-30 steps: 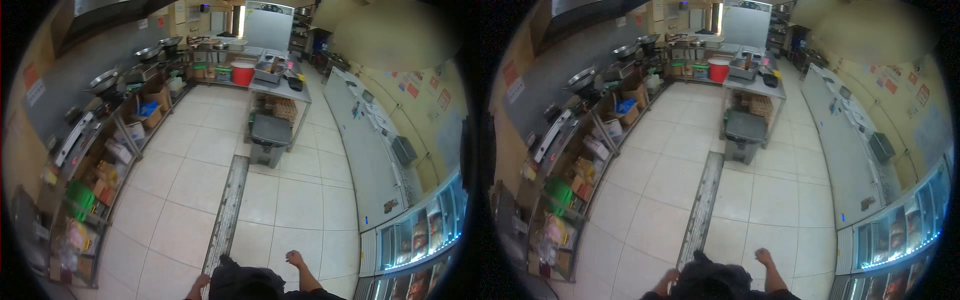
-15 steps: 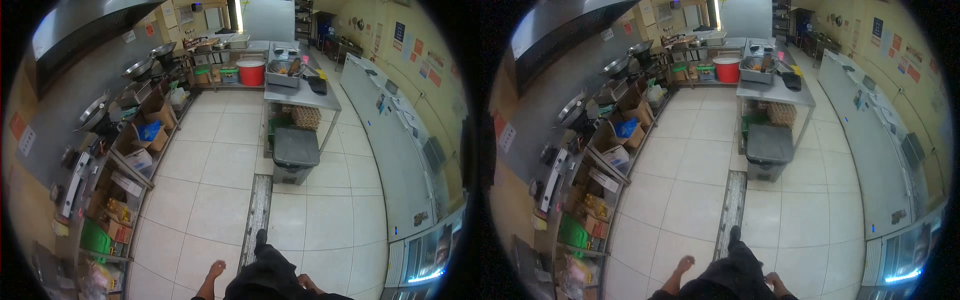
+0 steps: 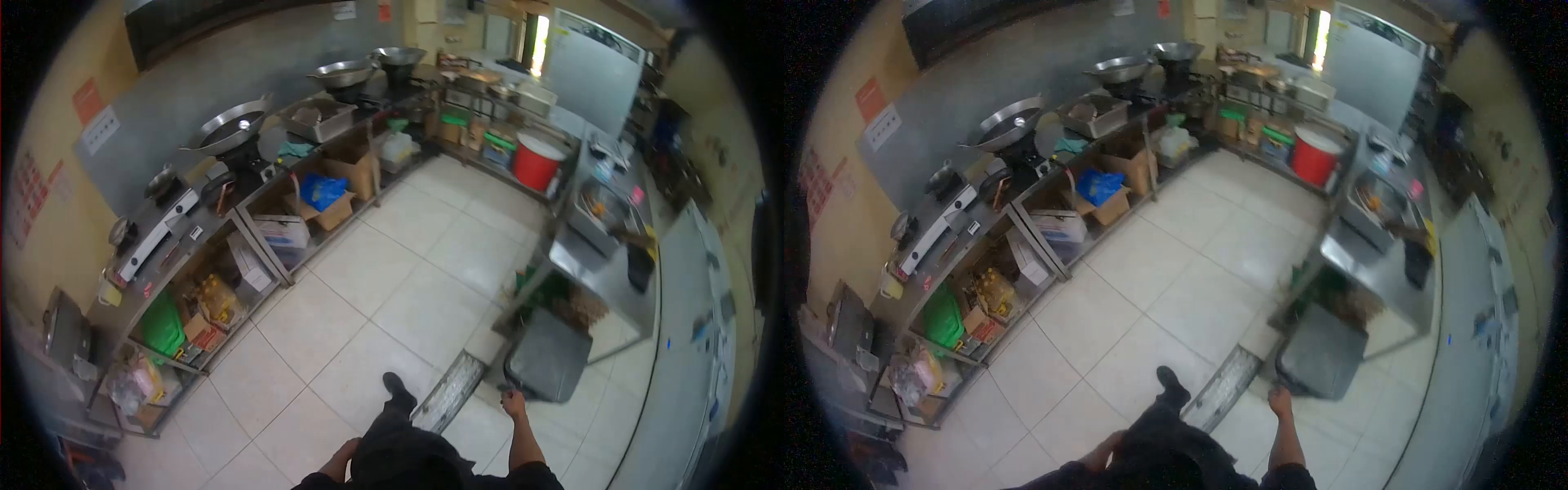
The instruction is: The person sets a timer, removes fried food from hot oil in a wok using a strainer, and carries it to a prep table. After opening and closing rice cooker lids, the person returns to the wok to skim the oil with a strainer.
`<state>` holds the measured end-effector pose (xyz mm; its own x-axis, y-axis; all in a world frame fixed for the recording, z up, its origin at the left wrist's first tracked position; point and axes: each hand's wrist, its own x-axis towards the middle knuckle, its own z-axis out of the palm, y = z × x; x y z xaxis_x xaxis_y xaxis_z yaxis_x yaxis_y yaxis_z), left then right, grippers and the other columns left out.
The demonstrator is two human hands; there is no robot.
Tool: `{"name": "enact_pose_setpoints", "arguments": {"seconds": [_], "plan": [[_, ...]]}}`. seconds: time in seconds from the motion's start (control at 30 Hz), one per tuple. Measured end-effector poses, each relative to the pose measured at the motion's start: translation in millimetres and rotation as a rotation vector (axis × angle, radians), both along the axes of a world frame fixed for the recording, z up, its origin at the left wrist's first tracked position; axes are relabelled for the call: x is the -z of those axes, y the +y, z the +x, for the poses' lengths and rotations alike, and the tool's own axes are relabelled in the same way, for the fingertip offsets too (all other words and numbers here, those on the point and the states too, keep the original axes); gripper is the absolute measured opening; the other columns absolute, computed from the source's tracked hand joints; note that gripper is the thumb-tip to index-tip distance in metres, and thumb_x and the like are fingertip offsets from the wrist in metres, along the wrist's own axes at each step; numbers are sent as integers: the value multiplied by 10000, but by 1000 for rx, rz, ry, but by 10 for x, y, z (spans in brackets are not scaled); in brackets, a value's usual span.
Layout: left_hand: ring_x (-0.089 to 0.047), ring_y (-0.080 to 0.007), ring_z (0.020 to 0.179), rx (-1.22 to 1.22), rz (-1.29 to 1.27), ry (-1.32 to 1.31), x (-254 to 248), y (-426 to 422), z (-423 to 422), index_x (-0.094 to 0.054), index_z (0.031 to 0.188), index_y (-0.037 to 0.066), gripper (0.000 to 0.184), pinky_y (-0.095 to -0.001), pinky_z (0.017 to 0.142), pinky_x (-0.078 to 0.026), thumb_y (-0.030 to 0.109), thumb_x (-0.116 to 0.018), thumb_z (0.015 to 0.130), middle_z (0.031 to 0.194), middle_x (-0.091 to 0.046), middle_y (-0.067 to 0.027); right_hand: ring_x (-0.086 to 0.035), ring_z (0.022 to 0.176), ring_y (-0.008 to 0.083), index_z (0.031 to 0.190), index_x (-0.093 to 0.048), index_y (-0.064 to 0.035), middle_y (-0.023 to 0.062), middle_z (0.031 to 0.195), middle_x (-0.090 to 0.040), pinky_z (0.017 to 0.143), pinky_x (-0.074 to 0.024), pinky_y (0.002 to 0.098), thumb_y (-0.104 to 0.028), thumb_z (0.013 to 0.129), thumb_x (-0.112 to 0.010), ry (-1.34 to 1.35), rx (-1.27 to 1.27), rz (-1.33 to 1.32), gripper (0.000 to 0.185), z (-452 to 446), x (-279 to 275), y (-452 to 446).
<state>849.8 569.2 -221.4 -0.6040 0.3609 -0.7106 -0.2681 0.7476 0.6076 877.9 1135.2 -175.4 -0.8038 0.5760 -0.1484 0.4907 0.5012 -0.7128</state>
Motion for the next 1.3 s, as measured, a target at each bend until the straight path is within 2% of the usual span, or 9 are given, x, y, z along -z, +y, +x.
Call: {"name": "enact_pose_setpoints", "arguments": {"seconds": [0.37,0.5,0.73,0.83,0.9,0.97,1.07,1.13,1.3], "plan": [[-591,-347,864,396,84,311,138,881,-3431,-635,861,27,247,-429,744,-458,230,-510,795,909,-617,-205,-598,568,230,700,-645,-4,129,632,-620,556,-464,392,-249,753,-555,-310,39,-445,266,-1735,302,-215],[-568,-305,889,329,5,618,-333,1190,-4806,-599,887,45,220,-391,792,-459,240,-513,837,946,-594,-169,-614,692,242,682,-626,-17,174,692,-617,549,-456,397,-250,818,-493,-574,-893,373,301,-1456,1793,-58],[-625,-212,787,-272,247,333,-701,1821,-6281,-561,930,22,244,-331,695,-494,245,-560,830,873,-633,-117,-594,696,230,801,-637,-14,158,754,-631,553,-459,361,-229,807,-523,-355,-178,-350,243,-2991,1568,198],[-619,-253,798,117,32,269,-372,1938,-6424,-601,890,19,279,-371,718,-484,283,-552,814,851,-634,-158,-581,688,217,843,-636,-1,130,766,-630,550,-461,340,-205,791,-545,54,-127,-606,229,-3604,2370,533],[-609,-291,822,852,-36,454,47,1957,-6546,-647,892,32,315,-409,737,-471,317,-561,789,867,-633,-170,-567,672,199,859,-628,24,84,754,-622,543,-462,318,-168,767,-573,-234,-255,-14,220,-4453,2234,825],[-599,-297,882,690,39,160,43,2195,-6609,-661,949,90,333,-411,781,-454,354,-582,762,956,-641,-125,-597,663,240,852,-632,32,138,770,-638,566,-466,353,-134,744,-581,-294,77,-698,204,-5216,2133,1185],[-582,-315,883,291,-148,214,335,2528,-7034,-648,931,66,322,-429,809,-437,327,-566,760,925,-632,-147,-640,735,236,724,-682,-73,131,755,-660,633,-511,357,-232,738,-606,-428,-390,239,176,-6636,1094,1703],[-577,-320,840,249,-79,305,87,2655,-7465,-653,865,59,266,-419,787,-447,270,-581,720,875,-626,-156,-599,743,306,721,-649,-103,127,748,-627,655,-475,413,-313,787,-490,-354,-814,326,271,-7425,777,2127],[-599,-324,685,-78,-46,360,-229,3138,-8378,-642,871,50,211,-413,574,-468,185,-594,716,834,-631,-164,-608,588,221,747,-618,9,140,606,-620,573,-476,336,-228,762,-568,-55,-369,-76,242,-8858,-391,2469]]}}
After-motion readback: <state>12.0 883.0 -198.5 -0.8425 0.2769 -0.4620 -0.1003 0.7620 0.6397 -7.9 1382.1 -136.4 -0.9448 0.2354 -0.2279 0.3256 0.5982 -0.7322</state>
